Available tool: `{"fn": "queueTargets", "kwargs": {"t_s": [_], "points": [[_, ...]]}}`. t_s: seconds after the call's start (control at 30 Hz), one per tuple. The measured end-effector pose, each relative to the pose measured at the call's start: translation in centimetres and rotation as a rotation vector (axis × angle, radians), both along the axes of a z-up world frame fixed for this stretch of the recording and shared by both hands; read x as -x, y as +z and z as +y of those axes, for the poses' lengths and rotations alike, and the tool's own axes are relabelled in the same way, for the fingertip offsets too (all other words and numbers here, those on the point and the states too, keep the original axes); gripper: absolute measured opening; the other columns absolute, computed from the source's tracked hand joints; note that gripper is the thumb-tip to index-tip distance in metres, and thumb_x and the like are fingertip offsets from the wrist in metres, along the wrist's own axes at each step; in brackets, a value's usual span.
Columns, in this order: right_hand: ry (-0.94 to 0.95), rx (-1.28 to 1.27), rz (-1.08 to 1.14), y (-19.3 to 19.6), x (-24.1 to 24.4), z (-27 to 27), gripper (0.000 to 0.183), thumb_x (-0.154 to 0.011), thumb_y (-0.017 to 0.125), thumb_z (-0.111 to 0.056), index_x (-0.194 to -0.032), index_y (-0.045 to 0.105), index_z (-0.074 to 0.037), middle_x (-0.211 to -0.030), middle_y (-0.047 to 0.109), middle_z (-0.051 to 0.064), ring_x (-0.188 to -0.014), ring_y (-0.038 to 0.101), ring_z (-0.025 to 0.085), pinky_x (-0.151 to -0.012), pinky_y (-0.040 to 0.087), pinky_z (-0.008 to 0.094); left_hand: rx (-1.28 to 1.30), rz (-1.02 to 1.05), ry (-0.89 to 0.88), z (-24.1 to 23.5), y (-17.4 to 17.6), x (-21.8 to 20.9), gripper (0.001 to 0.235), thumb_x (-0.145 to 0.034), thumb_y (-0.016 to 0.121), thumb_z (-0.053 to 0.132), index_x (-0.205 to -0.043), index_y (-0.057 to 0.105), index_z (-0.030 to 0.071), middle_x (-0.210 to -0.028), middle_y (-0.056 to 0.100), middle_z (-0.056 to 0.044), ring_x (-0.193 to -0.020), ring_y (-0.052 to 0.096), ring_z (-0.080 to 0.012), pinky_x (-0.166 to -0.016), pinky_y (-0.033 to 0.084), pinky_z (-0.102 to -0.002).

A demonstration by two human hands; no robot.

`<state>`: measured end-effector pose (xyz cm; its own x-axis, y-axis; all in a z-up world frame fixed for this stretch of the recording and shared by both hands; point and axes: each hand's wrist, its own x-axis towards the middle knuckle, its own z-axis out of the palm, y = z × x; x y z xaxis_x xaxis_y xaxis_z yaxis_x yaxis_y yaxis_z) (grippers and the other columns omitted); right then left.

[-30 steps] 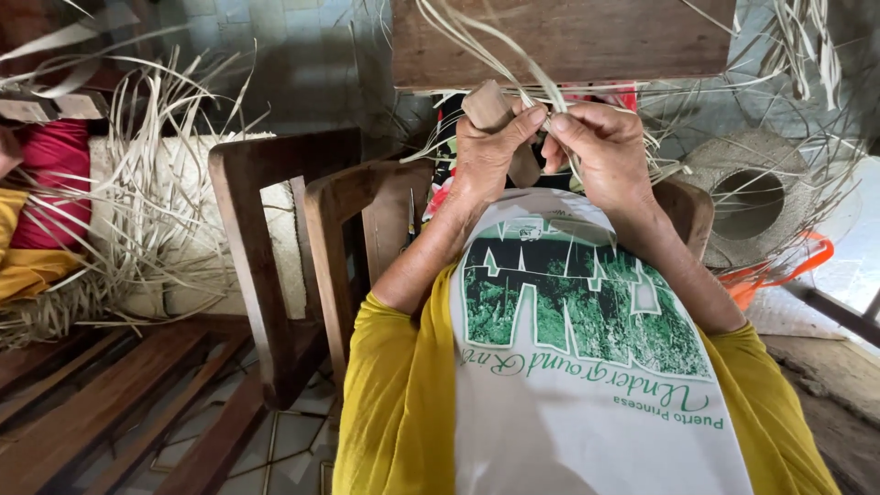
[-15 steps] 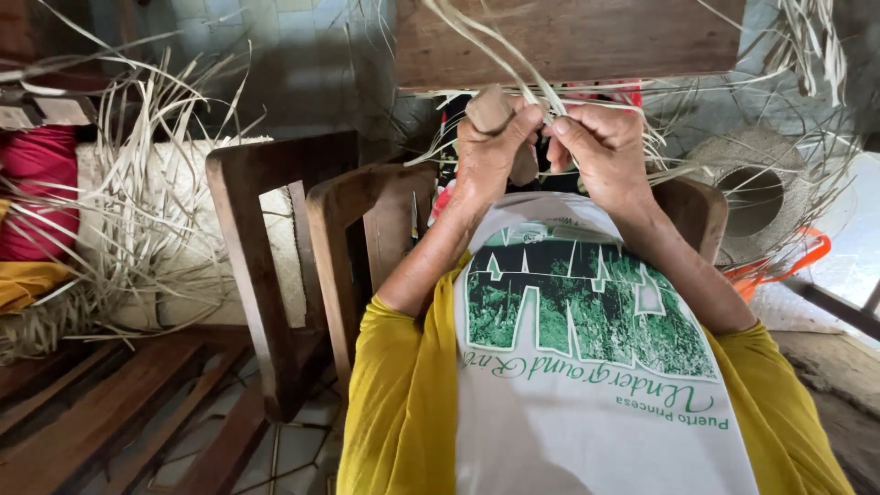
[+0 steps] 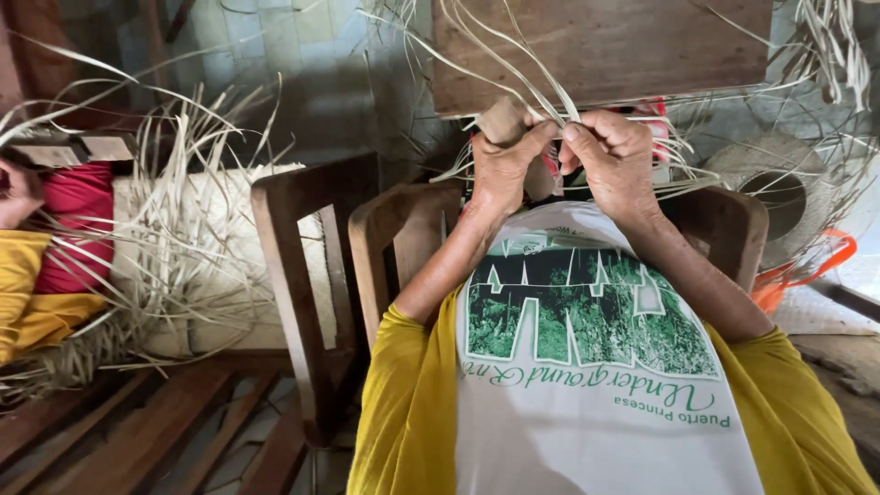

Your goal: A person is rapidly weaving long, thin fibers together to create a handcrafted item, using their hands and occasionally a small wooden guide.

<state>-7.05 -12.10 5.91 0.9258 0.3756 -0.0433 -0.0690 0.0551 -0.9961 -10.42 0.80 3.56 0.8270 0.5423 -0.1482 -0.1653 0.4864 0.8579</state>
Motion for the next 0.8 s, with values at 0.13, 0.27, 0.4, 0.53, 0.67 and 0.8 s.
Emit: {"fn": "queueTargets", "kwargs": {"t_s": [0.13,0.27,0.4,0.53,0.67,0.8], "points": [[-0.021,0.009,-0.006,-0.4,0.1,0.5,0.005,-0.106,0.067,0.005,-0.104,0.069,0.009,-0.075,0.067,0.019,-0.061,0.070,0.021,-0.059,0.061,0.032,0.030,0.018,0.000,-0.1,-1.2,-0.1,0.019,-0.073,0.090,0.001,-0.082,0.073,0.005,-0.069,0.071,-0.007,-0.061,0.066,-0.0095,-0.060,0.053,-0.024],[-0.043,-0.022,-0.019,0.2,0.3,0.9,0.005,-0.105,0.069,0.007,-0.109,0.068,0.010,-0.076,0.067,0.024,-0.064,0.071,0.026,-0.059,0.063,0.037,0.103,-0.002,0.005,-0.2,-1.0,0.0,0.024,-0.073,0.092,0.003,-0.083,0.070,0.005,-0.068,0.070,-0.007,-0.059,0.067,-0.0128,-0.057,0.056,-0.027],[-0.105,-0.068,-0.011,0.4,0.6,1.2,0.005,-0.105,0.068,0.007,-0.108,0.067,0.010,-0.074,0.066,0.024,-0.063,0.070,0.024,-0.059,0.063,0.036,0.153,-0.006,0.031,-0.9,-0.6,0.0,0.022,-0.077,0.090,0.005,-0.084,0.069,0.008,-0.069,0.071,-0.007,-0.058,0.068,-0.0139,-0.058,0.057,-0.027],[-0.093,-0.086,0.003,-0.6,0.1,0.7,0.004,-0.106,0.066,0.005,-0.108,0.066,0.008,-0.075,0.067,0.022,-0.067,0.070,0.022,-0.060,0.064,0.034,0.201,-0.007,0.158,-2.8,-2.6,-0.5,0.021,-0.074,0.090,0.002,-0.077,0.070,0.008,-0.067,0.071,-0.008,-0.054,0.068,-0.0160,-0.057,0.054,-0.026],[0.001,0.096,-0.134,-2.3,-0.5,-0.6,0.006,-0.105,0.066,0.007,-0.099,0.068,0.008,-0.062,0.062,0.017,-0.048,0.063,0.020,-0.042,0.051,0.027,0.198,0.067,0.289,-4.4,-5.9,-0.1,0.016,-0.080,0.085,0.003,-0.075,0.071,0.008,-0.064,0.070,-0.008,-0.051,0.068,-0.0172,-0.055,0.054,-0.028],[0.016,0.141,-0.207,-4.1,-1.1,-1.4,0.008,-0.102,0.069,0.008,-0.094,0.069,0.009,-0.058,0.062,0.016,-0.045,0.062,0.020,-0.039,0.047,0.025,0.221,0.109,0.345,-5.3,-5.9,-0.2,0.016,-0.084,0.082,0.008,-0.074,0.070,0.010,-0.063,0.070,-0.008,-0.050,0.067,-0.0162,-0.055,0.054,-0.027]]}}
